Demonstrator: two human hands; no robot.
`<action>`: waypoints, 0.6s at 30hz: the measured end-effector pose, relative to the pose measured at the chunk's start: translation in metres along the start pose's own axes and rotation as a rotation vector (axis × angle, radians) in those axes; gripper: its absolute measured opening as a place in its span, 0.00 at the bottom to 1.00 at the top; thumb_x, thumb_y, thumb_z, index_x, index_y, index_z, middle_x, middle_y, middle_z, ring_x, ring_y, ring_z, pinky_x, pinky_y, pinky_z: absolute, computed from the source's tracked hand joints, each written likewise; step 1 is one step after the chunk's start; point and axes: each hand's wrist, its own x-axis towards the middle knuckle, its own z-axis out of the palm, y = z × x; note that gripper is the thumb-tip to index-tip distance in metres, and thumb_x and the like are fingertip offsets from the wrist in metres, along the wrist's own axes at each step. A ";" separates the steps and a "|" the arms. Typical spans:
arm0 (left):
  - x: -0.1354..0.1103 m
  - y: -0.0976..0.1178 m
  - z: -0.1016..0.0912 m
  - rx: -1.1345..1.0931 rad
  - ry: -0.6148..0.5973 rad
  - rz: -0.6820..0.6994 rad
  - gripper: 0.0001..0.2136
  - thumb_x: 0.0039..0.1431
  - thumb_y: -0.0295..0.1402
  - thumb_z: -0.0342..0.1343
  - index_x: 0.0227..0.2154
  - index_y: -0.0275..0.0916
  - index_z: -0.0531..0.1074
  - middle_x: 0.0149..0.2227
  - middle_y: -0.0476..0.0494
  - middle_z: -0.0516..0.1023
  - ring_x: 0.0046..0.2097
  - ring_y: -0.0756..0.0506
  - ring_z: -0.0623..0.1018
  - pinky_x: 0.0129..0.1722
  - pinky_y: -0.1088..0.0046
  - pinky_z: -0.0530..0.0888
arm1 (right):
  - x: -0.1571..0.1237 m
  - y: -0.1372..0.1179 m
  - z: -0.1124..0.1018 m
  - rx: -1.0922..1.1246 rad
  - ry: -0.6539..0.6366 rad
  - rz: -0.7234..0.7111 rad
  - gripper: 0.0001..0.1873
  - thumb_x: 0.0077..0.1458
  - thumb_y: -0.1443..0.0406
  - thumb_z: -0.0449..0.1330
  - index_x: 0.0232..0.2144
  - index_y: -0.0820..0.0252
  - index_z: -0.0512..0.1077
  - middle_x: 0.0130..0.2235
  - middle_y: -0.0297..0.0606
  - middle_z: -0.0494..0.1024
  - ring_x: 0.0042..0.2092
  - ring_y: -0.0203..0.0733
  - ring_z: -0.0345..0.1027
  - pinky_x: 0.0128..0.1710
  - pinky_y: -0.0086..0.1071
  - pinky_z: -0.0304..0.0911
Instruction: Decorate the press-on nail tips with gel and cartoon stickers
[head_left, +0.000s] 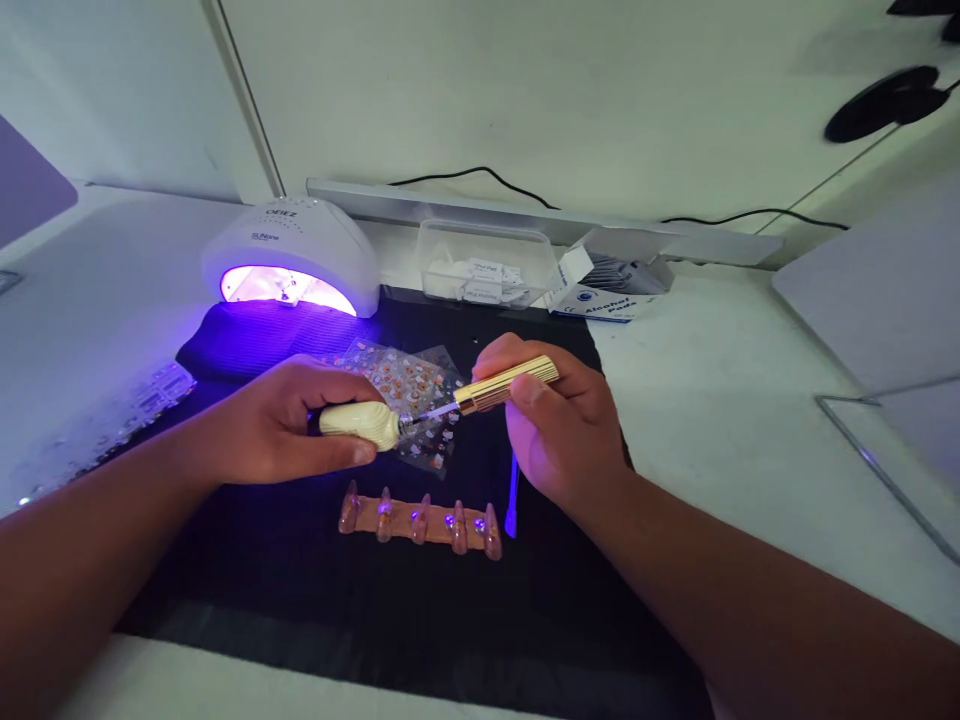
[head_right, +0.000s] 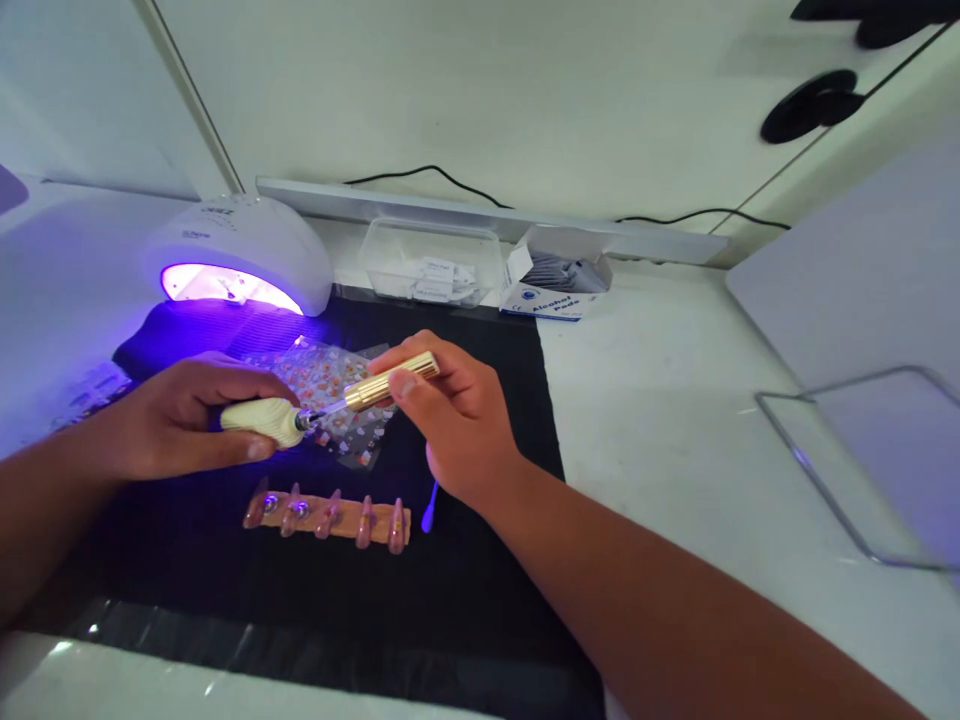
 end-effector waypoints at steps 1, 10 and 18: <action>0.000 0.000 0.000 -0.001 -0.004 -0.005 0.07 0.59 0.33 0.59 0.32 0.32 0.76 0.23 0.51 0.72 0.24 0.53 0.68 0.23 0.83 0.65 | 0.000 0.000 0.000 -0.052 -0.022 -0.019 0.09 0.58 0.57 0.65 0.33 0.55 0.81 0.30 0.33 0.73 0.31 0.35 0.67 0.30 0.30 0.64; 0.001 0.001 0.002 -0.012 -0.015 -0.007 0.07 0.59 0.32 0.59 0.33 0.33 0.77 0.23 0.52 0.71 0.24 0.54 0.68 0.22 0.84 0.65 | 0.001 -0.011 0.002 -0.425 -0.284 -0.019 0.07 0.59 0.62 0.63 0.37 0.58 0.79 0.33 0.34 0.74 0.33 0.35 0.67 0.37 0.33 0.64; -0.001 -0.001 0.001 0.004 0.014 -0.036 0.08 0.58 0.33 0.60 0.31 0.33 0.76 0.24 0.50 0.72 0.25 0.52 0.69 0.23 0.82 0.67 | 0.006 -0.001 0.003 0.009 0.023 0.231 0.13 0.51 0.54 0.69 0.28 0.58 0.79 0.27 0.32 0.77 0.27 0.34 0.67 0.29 0.30 0.66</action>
